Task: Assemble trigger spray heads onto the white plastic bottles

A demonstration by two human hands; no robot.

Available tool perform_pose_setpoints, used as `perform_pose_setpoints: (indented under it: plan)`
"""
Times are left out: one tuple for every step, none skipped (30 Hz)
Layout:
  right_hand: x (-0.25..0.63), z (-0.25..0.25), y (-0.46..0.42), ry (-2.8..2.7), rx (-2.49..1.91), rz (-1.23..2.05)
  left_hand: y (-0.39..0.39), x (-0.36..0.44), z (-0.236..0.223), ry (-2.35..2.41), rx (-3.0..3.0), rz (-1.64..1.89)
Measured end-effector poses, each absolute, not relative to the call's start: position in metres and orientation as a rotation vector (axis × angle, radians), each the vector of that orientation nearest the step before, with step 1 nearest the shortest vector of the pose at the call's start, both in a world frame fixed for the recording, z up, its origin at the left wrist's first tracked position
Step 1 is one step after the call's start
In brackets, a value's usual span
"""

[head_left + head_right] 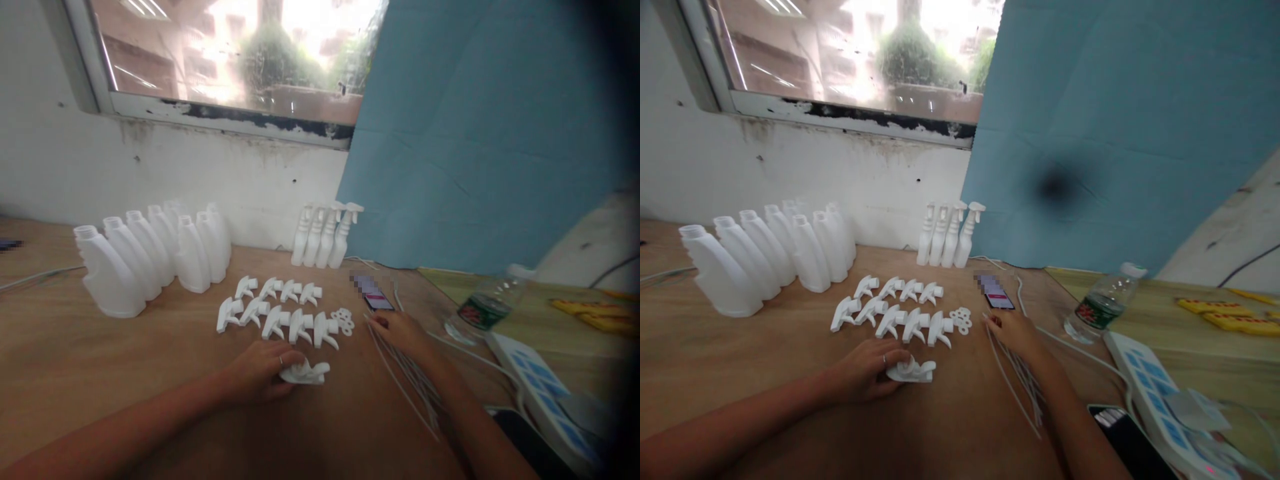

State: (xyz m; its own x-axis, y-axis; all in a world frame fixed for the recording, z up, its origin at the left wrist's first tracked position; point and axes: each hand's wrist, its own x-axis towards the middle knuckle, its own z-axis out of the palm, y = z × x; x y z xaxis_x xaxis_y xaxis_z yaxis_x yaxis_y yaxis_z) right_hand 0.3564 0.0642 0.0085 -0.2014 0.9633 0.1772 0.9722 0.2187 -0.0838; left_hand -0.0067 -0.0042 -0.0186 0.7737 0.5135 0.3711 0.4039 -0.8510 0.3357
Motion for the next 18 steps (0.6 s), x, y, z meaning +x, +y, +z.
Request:
perform_pose_setpoints:
  plan:
    - [0.357, 0.006, 0.065, -2.293, -1.865, -0.029, -0.004, -0.007, -0.02, 0.717, 2.735, 0.679]
    - [0.358, 0.003, 0.067, -2.285, -1.869, 0.006, -0.004, -0.007, -0.021, 0.718, 2.737, 0.688]
    - [0.358, 0.0, 0.068, -2.273, -1.869, 0.033, -0.004, -0.007, -0.022, 0.722, 2.736, 0.695]
    - [0.359, -0.002, 0.07, -2.26, -1.865, 0.049, -0.004, -0.007, -0.023, 0.729, 2.732, 0.699]
    - [0.36, -0.005, 0.071, -2.247, -1.861, 0.052, -0.005, -0.007, -0.024, 0.736, 2.727, 0.701]
    - [0.36, -0.007, 0.072, -2.234, -1.857, 0.045, -0.006, -0.006, -0.025, 0.745, 2.721, 0.7]
    - [0.361, -0.009, 0.074, -2.224, -1.854, 0.031, -0.006, -0.006, -0.025, 0.754, 2.713, 0.701]
    - [0.362, -0.01, 0.075, -2.213, -1.851, 0.013, -0.007, -0.006, -0.024, 0.761, 2.705, 0.699]
    - [0.362, -0.012, 0.075, -2.203, -1.846, -0.005, -0.008, -0.006, -0.024, 0.765, 2.697, 0.697]
    - [0.363, -0.013, 0.076, -2.195, -1.84, -0.022, -0.009, -0.006, -0.023, 0.764, 2.691, 0.693]
    - [0.364, -0.014, 0.077, -2.188, -1.832, -0.038, -0.009, -0.006, -0.022, 0.764, 2.683, 0.69]
    - [0.365, -0.015, 0.078, -2.182, -1.827, -0.05, -0.01, -0.006, -0.021, 0.767, 2.675, 0.685]
    - [0.365, -0.017, 0.078, -2.178, -1.824, -0.06, -0.01, -0.006, -0.02, 0.772, 2.664, 0.68]
    - [0.366, -0.018, 0.079, -2.174, -1.823, -0.068, -0.01, -0.006, -0.019, 0.777, 2.652, 0.673]
    - [0.367, -0.019, 0.079, -2.17, -1.823, -0.074, -0.01, -0.005, -0.019, 0.781, 2.637, 0.668]
    - [0.367, -0.02, 0.08, -2.164, -1.825, -0.079, -0.009, -0.005, -0.018, 0.783, 2.621, 0.666]
    - [0.367, -0.021, 0.08, -2.158, -1.827, -0.085, -0.009, -0.005, -0.018, 0.783, 2.605, 0.665]
    - [0.367, -0.021, 0.08, -2.15, -1.83, -0.091, -0.009, -0.004, -0.018, 0.78, 2.593, 0.665]
